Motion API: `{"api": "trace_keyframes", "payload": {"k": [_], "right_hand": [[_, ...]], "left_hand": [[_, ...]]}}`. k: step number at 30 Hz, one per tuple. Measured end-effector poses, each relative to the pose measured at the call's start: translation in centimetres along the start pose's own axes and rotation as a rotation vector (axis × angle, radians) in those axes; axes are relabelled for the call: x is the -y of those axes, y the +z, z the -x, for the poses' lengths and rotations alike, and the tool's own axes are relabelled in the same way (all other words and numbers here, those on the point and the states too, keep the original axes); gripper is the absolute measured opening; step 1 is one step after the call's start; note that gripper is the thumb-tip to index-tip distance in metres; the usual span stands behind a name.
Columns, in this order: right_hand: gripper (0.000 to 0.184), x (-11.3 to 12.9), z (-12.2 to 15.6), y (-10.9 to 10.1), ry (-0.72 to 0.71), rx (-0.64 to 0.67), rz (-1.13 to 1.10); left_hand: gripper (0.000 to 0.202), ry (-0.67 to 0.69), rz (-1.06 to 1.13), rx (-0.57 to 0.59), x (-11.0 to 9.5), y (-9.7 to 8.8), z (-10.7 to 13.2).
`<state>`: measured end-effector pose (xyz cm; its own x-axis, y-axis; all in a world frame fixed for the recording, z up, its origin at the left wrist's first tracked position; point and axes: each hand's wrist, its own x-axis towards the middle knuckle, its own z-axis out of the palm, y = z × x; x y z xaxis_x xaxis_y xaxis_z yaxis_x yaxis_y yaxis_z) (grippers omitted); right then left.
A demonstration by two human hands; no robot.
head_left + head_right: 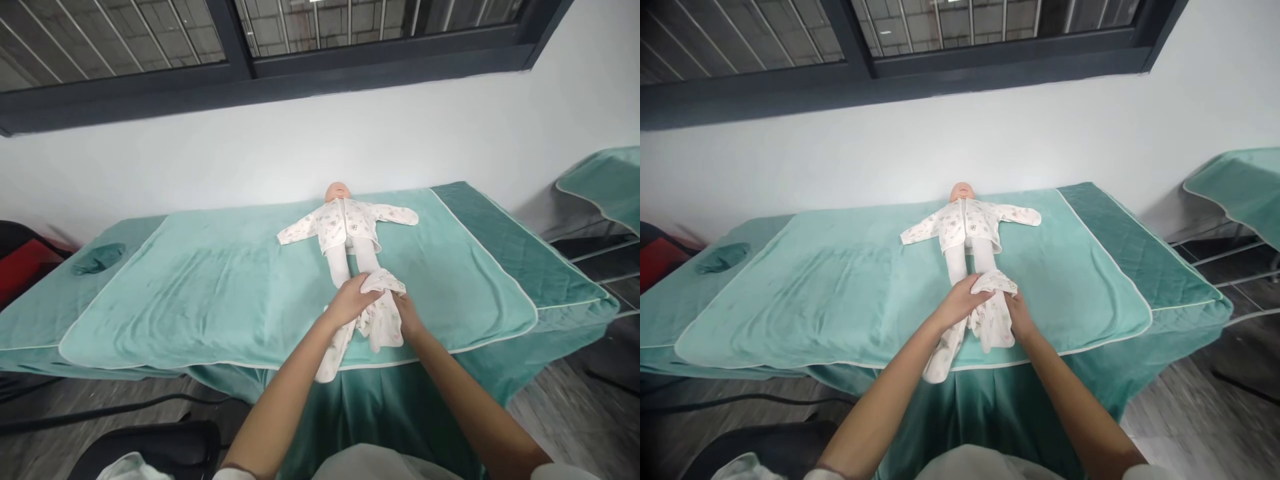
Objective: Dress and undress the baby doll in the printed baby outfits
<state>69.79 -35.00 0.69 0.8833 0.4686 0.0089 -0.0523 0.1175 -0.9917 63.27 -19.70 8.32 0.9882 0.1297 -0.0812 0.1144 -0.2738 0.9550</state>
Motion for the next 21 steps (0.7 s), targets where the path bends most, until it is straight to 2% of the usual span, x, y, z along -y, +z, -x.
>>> {"api": "trace_keyframes", "payload": {"k": [4, 6, 8, 11, 16, 21], "right_hand": [[0.029, 0.3, -0.3, -0.7, -0.036, -0.017, 0.013], [0.027, 0.5, -1.2, -1.0, -0.099, -0.04, 0.084], [0.024, 0.7, -2.7, -1.1, -0.171, -0.073, 0.168], [0.02, 0.7, -5.4, -1.2, -0.216, -0.118, 0.238], [0.018, 0.1, -9.7, -1.4, -0.274, -0.136, 0.327], [0.017, 0.0, -13.1, -2.0, -0.333, -0.057, 0.442]], "left_hand": [[0.044, -0.095, 0.368, 0.162, 0.5, -1.3, -0.6], [0.045, -0.163, 0.458, 0.183, 0.7, -2.2, -1.2], [0.039, -0.184, 0.458, 0.085, 0.7, -2.9, -2.2], [0.027, -0.147, 0.383, -0.083, 0.3, -3.7, -4.0], [0.011, -0.034, 0.059, -0.217, -0.6, -4.6, -6.8], [0.011, 0.048, -0.108, -0.296, -0.5, -5.1, -8.5]]}}
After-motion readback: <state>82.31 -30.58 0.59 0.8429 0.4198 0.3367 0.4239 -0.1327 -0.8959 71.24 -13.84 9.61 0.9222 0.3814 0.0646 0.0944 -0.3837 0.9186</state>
